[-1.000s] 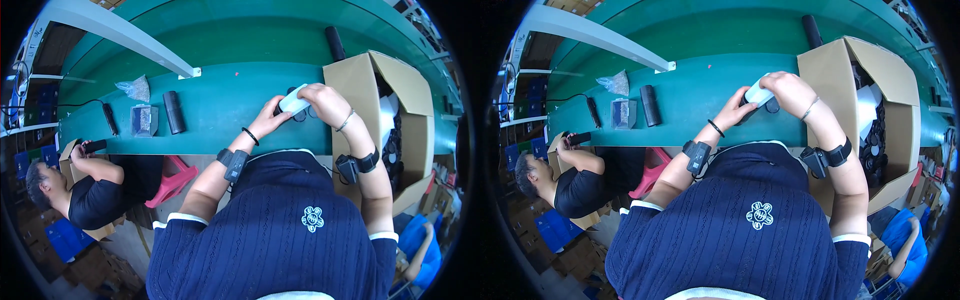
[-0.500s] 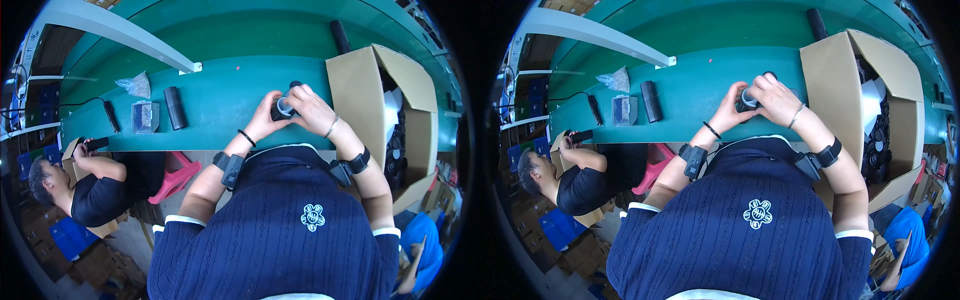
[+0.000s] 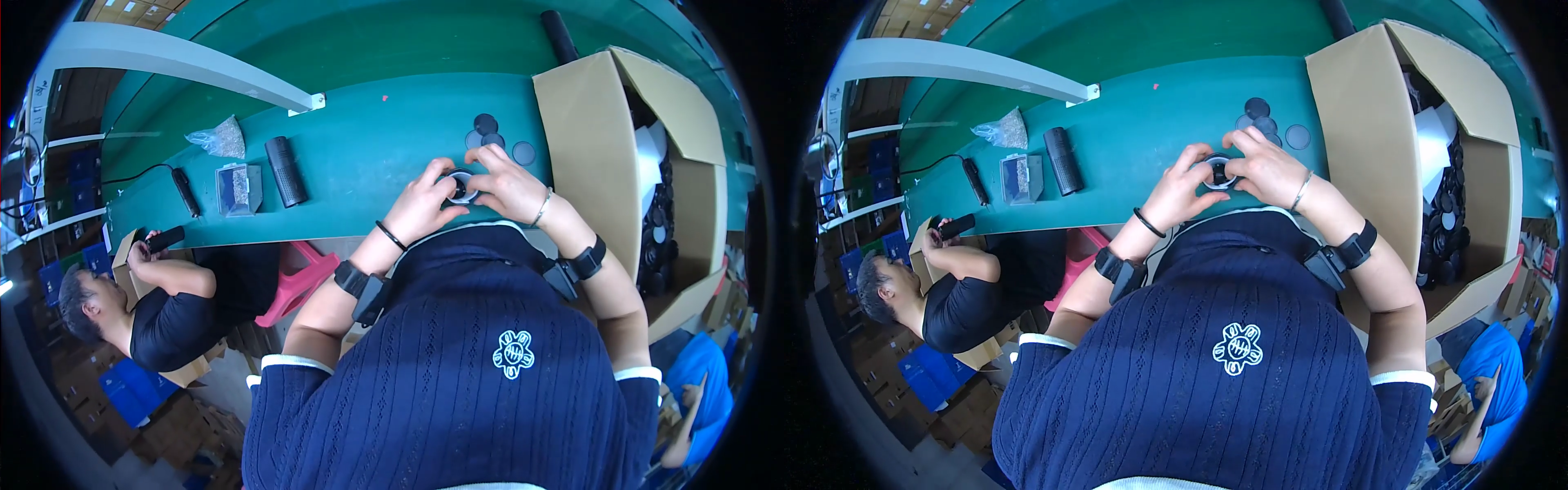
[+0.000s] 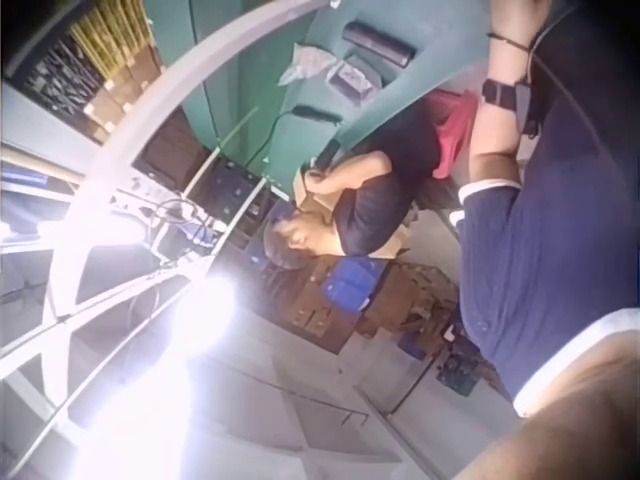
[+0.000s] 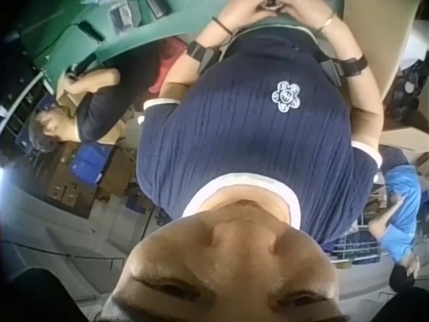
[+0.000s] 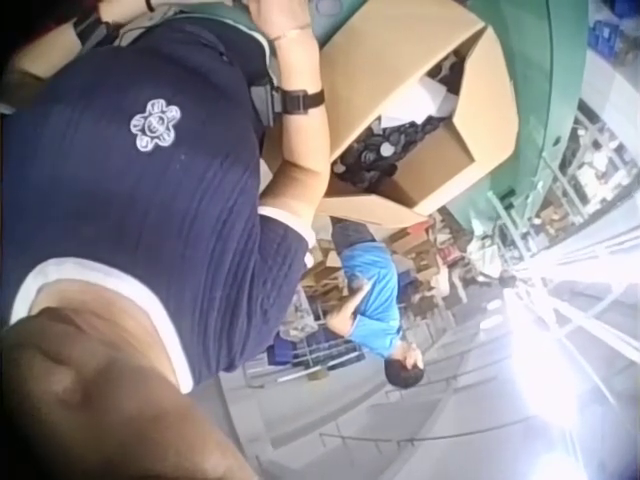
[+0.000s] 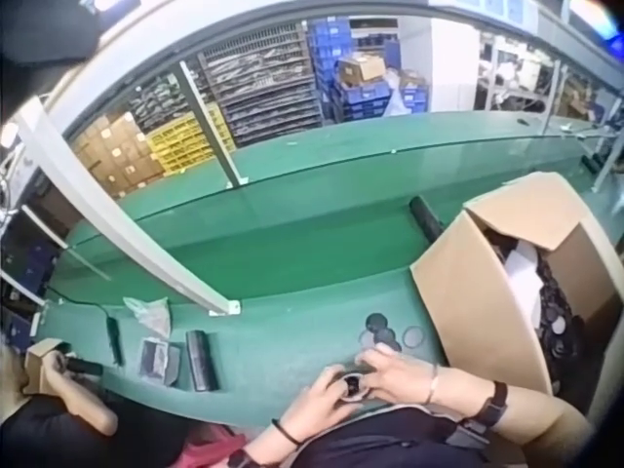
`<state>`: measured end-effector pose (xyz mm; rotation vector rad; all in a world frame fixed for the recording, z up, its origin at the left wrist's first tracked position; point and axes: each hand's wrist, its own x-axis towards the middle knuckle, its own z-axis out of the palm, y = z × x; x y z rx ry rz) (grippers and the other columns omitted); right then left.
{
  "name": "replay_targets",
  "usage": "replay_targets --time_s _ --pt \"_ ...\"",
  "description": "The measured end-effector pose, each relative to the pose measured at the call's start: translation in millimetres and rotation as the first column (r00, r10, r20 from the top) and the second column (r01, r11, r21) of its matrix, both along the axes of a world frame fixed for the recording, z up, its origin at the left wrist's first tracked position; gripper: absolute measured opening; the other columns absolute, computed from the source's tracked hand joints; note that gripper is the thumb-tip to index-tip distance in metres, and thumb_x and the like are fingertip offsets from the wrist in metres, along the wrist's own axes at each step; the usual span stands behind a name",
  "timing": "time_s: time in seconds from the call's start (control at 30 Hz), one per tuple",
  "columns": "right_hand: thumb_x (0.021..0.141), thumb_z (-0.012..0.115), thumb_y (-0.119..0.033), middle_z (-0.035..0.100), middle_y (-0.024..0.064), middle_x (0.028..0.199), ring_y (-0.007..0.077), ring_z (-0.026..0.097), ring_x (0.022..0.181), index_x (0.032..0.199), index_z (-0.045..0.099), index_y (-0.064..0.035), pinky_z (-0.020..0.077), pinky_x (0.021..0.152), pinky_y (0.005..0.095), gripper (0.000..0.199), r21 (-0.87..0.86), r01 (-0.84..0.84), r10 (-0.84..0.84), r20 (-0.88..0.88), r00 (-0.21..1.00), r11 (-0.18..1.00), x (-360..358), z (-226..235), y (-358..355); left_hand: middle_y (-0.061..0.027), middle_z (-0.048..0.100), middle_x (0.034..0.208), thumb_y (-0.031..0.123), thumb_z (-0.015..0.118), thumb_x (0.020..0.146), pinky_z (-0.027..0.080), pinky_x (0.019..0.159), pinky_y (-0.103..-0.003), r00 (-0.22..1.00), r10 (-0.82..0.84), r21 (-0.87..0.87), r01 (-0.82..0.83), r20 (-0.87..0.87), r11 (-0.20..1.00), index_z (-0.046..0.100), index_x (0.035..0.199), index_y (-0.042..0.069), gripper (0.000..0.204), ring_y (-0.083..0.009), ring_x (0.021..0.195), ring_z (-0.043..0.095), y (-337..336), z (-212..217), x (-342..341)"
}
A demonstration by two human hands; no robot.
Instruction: Assembling small electronic components and packing them into cardboard boxes.
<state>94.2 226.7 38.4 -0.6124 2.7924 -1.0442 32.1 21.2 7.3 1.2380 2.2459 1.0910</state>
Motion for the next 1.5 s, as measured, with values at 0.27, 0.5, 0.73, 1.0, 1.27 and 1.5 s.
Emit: replay_targets --time_s 0.27,0.5,0.73,1.0,1.27,1.5 --pt "0.067 0.072 -0.007 0.048 0.0127 0.116 0.031 0.047 0.108 0.085 0.065 -0.0052 0.0432 0.089 0.0383 0.019 -0.02 -0.044 0.044 0.006 0.999 0.999 0 -7 -1 -0.0138 0.05 0.116 0.019 0.081 0.065 0.054 0.08 -0.04 0.997 0.024 0.062 -0.019 -0.078 0.998 0.063 0.078 0.003 0.027 -0.0328 0.103 0.059 0 -4 7" --pt "0.068 0.071 -0.008 0.047 0.0136 0.119 0.0316 0.047 0.11 0.084 0.065 -0.0053 0.0439 0.091 0.0387 0.017 -0.007 -0.068 0.068 0.007 0.998 0.998 0 -9 -3 -0.0137 0.051 0.114 0.022 0.081 0.064 0.054 0.079 -0.04 0.993 0.053 0.052 -0.047 -0.109 0.998 0.066 0.074 0.004 0.026 -0.0309 0.1 0.061 0 -6 9" --pt "0.07 0.069 -0.006 0.048 0.0148 0.119 0.0322 0.049 0.11 0.084 0.065 -0.0058 0.0457 0.09 0.0383 0.014 -0.035 -0.045 0.045 -0.007 0.999 0.998 3 -17 -2 -0.0147 0.051 0.114 0.024 0.083 0.061 0.054 0.077 -0.039 0.984 0.019 0.025 -0.015 -0.175 1.0 0.066 0.091 0.006 0.039 -0.0324 0.099 0.06 1 -8 9" --pt "0.075 0.061 0.004 0.05 0.0137 0.122 0.0299 0.057 0.106 0.103 0.058 -0.006 0.0482 0.086 0.0361 0.03 -0.187 -0.072 0.097 0.13 0.987 0.98 -7 -11 2 -0.0096 0.054 0.116 0.015 0.083 0.063 0.045 0.091 -0.033 0.759 -0.033 0.281 -0.2 0.65 0.939 0.043 0.126 0.001 0.076 -0.0184 0.105 0.056 8 -51 2" --pt "0.082 0.062 -0.006 0.063 0.0111 0.089 0.0223 0.062 0.079 0.094 0.063 -0.0066 0.0495 0.073 0.0326 0.012 0.075 0.676 -0.667 0.279 0.691 0.733 -67 -133 73 -0.0049 0.054 0.111 0.002 0.076 0.072 0.045 0.09 -0.033 0.567 0.108 0.264 -0.534 0.817 0.803 0.038 0.128 0.004 0.068 -0.0145 0.103 0.053 7 -28 -22" --pt "0.08 0.064 -0.01 0.06 0.0164 0.091 0.0366 0.059 0.09 0.084 0.057 -0.0034 0.0472 0.078 0.043 0.01 0.242 0.713 -0.746 0.081 0.662 0.658 -88 -159 72 -0.0038 0.055 0.109 0.004 0.075 0.075 0.043 0.091 -0.032 0.456 0.16 0.186 -0.624 0.875 0.759 0.039 0.127 0.007 0.064 -0.0149 0.101 0.054 -9 -47 -31"
